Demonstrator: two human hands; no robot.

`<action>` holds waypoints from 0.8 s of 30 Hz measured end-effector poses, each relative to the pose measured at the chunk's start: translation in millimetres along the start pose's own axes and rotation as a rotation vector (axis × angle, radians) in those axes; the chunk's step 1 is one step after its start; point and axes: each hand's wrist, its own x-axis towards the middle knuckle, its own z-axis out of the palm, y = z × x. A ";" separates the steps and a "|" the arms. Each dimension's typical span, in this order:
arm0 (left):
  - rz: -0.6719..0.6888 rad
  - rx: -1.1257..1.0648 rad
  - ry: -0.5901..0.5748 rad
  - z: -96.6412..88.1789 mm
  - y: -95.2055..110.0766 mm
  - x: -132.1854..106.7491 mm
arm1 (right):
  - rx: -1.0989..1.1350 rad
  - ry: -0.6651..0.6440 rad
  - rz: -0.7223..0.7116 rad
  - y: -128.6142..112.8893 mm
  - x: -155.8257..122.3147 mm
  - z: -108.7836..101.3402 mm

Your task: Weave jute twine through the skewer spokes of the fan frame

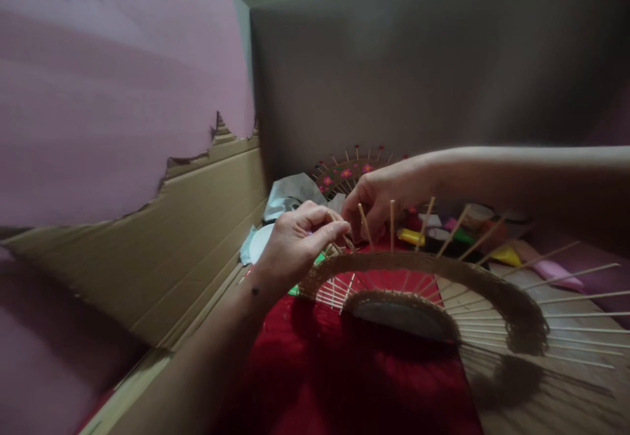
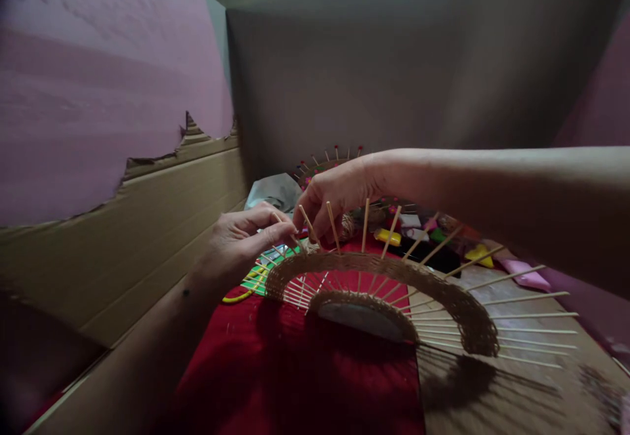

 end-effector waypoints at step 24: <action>0.253 0.296 0.311 10.4 -6.4 4.8 | -0.035 -0.106 0.197 44.5 -27.4 6.6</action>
